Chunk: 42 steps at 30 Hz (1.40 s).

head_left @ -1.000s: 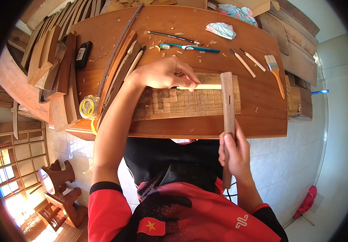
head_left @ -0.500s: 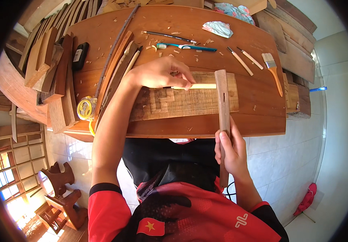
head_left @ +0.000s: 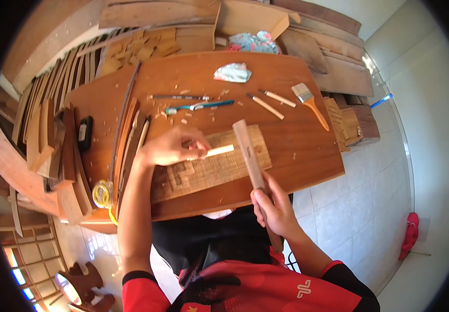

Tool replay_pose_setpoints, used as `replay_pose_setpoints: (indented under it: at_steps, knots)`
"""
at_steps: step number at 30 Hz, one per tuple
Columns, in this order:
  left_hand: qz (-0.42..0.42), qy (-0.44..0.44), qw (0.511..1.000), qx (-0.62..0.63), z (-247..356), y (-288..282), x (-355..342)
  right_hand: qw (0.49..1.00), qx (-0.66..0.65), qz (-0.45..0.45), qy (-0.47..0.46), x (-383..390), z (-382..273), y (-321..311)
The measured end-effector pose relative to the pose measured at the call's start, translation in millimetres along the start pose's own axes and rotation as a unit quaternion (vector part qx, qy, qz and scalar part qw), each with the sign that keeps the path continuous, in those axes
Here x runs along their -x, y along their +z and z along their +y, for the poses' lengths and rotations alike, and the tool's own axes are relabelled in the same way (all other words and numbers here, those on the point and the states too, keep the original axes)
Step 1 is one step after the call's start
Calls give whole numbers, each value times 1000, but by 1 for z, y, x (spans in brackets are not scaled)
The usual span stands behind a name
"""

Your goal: The person uses a wooden mallet to repeatedly strike a small cylindrical piece of light-colored wood held against a wooden workbench. After several strikes, the person picks up a pencil and draws a curved outline on the workbench surface.

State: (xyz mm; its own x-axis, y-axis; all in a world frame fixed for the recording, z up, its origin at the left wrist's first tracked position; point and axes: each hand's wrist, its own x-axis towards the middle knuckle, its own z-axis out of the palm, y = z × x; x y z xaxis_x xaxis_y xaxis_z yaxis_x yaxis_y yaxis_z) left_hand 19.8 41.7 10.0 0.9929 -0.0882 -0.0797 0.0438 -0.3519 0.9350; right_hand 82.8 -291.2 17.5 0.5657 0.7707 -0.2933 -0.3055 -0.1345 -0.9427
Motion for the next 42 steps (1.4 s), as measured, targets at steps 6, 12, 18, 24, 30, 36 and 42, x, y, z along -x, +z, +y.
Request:
replay_pose_setpoints:
  at_steps: [6,12,18,24,30,36,42]
  knots:
    - [-6,7,1000,3,6,-1,-4,996,-41,19,-74,4,4,4]
    - [4,-5,1000,2,2,0,1,999,-5,24,-30,3,3,3]
    - [2,2,1000,-9,0,-1,-1,999,26,-13,-21,6,6,10]
    - [-1,-8,1000,3,0,-1,-1,999,37,-20,7,4,1,12]
    - [0,-13,1000,-9,1,0,-2,998,-9,23,-56,-2,-1,13]
    - [1,-25,1000,2,1,-1,-1,997,-30,33,-62,-5,-4,10]
    - [1,-7,1000,27,-2,0,1,1000,3,-27,8,-5,5,7]
